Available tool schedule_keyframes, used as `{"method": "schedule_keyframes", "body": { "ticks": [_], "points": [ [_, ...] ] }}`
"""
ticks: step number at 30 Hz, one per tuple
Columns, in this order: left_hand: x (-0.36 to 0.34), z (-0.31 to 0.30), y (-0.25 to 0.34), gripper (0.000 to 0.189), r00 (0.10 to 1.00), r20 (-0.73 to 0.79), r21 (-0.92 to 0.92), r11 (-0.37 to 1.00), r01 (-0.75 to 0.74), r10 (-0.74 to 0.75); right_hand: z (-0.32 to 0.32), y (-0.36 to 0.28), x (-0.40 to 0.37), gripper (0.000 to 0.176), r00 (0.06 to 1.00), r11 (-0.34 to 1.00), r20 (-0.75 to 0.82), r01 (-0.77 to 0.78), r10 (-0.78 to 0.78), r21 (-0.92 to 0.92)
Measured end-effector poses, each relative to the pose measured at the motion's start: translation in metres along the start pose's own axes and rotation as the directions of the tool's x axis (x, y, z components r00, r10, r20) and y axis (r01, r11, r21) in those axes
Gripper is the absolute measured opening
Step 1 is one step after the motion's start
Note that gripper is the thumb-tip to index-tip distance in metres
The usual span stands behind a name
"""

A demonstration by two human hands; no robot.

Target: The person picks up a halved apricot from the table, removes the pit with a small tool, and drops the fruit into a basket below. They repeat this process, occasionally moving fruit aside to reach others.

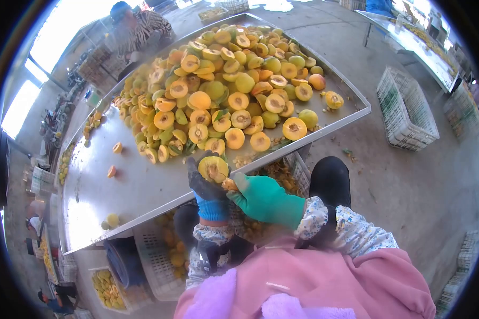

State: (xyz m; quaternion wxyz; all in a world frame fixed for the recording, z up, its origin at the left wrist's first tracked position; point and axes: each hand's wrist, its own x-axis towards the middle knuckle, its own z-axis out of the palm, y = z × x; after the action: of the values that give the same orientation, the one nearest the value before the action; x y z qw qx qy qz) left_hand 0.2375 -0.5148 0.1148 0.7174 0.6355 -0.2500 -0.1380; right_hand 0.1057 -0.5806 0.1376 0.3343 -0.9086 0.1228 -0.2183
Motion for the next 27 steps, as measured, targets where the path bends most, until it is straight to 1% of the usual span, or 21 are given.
{"method": "schedule_keyframes", "body": {
  "ticks": [1,2,3,4,5,6,8,9,11,12,14,15,17,18,20,21,23,24,26,27],
  "points": [
    [-0.001,0.002,0.005,0.029,0.980,-0.026,0.188,0.964,-0.190,0.198,0.001,0.000,0.002,0.024,0.999,1.000,-0.034,-0.007,0.006,-0.006],
    [-0.001,0.003,0.007,0.029,0.920,-0.013,0.371,0.856,-0.359,0.392,0.002,0.000,0.005,0.023,0.998,1.000,-0.069,-0.012,0.011,-0.013],
    [0.001,0.003,0.001,0.029,0.921,-0.014,0.367,0.858,-0.358,0.390,0.003,-0.001,0.007,0.023,0.998,1.000,-0.068,-0.014,0.013,-0.017],
    [0.003,0.001,-0.010,0.028,0.979,-0.073,0.055,0.980,-0.189,0.193,0.003,-0.002,0.010,0.023,0.997,0.998,-0.072,-0.032,0.028,-0.048],
    [0.005,0.001,-0.017,0.027,0.998,-0.063,-0.267,0.964,0.005,-0.023,0.004,-0.002,0.012,0.023,0.996,0.996,-0.075,-0.050,0.045,-0.079],
    [0.005,0.002,-0.016,0.027,0.998,-0.062,-0.271,0.963,0.011,-0.029,0.005,-0.001,0.015,0.023,0.996,0.995,-0.070,-0.055,0.049,-0.082],
    [0.003,0.004,-0.012,0.026,0.990,-0.062,-0.381,0.919,0.096,-0.129,0.007,0.001,0.018,0.024,0.997,0.990,-0.065,-0.050,0.041,-0.134],
    [0.004,0.005,-0.015,0.026,0.989,-0.062,-0.384,0.918,0.101,-0.134,0.008,0.002,0.020,0.024,0.997,0.989,-0.061,-0.053,0.045,-0.136],
    [0.005,0.006,-0.022,0.033,0.992,-0.120,-0.290,0.957,0.000,-0.036,0.011,0.003,0.023,0.031,0.994,0.984,-0.106,-0.051,0.033,-0.172],
    [0.005,0.007,-0.020,0.033,0.992,-0.123,-0.291,0.957,0.002,-0.039,0.011,0.002,0.024,0.031,0.994,0.984,-0.102,-0.051,0.033,-0.173],
    [0.002,0.008,-0.014,0.040,0.984,-0.175,-0.162,0.986,-0.049,0.021,0.010,0.000,0.027,0.026,0.997,0.974,-0.040,-0.074,0.067,-0.214],
    [0.002,0.007,-0.013,0.040,0.984,-0.178,-0.162,0.986,-0.048,0.018,0.011,-0.001,0.027,0.026,0.997,0.974,-0.036,-0.073,0.067,-0.213],
    [0.001,0.005,-0.011,0.039,0.975,-0.161,0.044,0.988,-0.148,0.153,0.013,0.000,0.028,0.028,0.998,0.969,-0.026,-0.060,0.056,-0.238],
    [0.001,0.004,-0.009,0.039,0.974,-0.164,0.044,0.988,-0.148,0.153,0.013,-0.001,0.029,0.028,0.998,0.969,-0.024,-0.058,0.054,-0.238],
    [0.001,0.000,-0.005,0.036,0.959,-0.144,0.104,0.967,-0.231,0.245,0.014,-0.003,0.031,0.033,0.999,0.963,-0.034,0.004,-0.013,-0.271],
    [0.001,-0.001,-0.003,0.036,0.957,-0.149,0.108,0.966,-0.234,0.248,0.014,-0.004,0.032,0.033,0.999,0.963,-0.032,0.010,-0.019,-0.269],
    [0.001,-0.004,0.002,0.035,0.927,-0.149,0.206,0.928,-0.311,0.344,0.016,-0.007,0.034,0.033,1.000,0.955,-0.012,0.011,-0.015,-0.298],
    [0.000,-0.006,0.005,0.035,0.926,-0.149,0.207,0.926,-0.315,0.348,0.016,-0.007,0.036,0.033,1.000,0.955,-0.014,0.014,-0.019,-0.297],
    [-0.003,-0.008,0.007,0.015,0.933,-0.167,0.184,0.940,-0.289,0.319,0.019,-0.006,0.038,0.034,0.999,0.963,0.041,0.042,-0.033,-0.265],
    [-0.002,-0.009,0.006,0.015,0.932,-0.170,0.184,0.940,-0.289,0.320,0.023,-0.005,0.039,0.034,0.998,0.963,0.044,0.046,-0.035,-0.264]
  ]
}}
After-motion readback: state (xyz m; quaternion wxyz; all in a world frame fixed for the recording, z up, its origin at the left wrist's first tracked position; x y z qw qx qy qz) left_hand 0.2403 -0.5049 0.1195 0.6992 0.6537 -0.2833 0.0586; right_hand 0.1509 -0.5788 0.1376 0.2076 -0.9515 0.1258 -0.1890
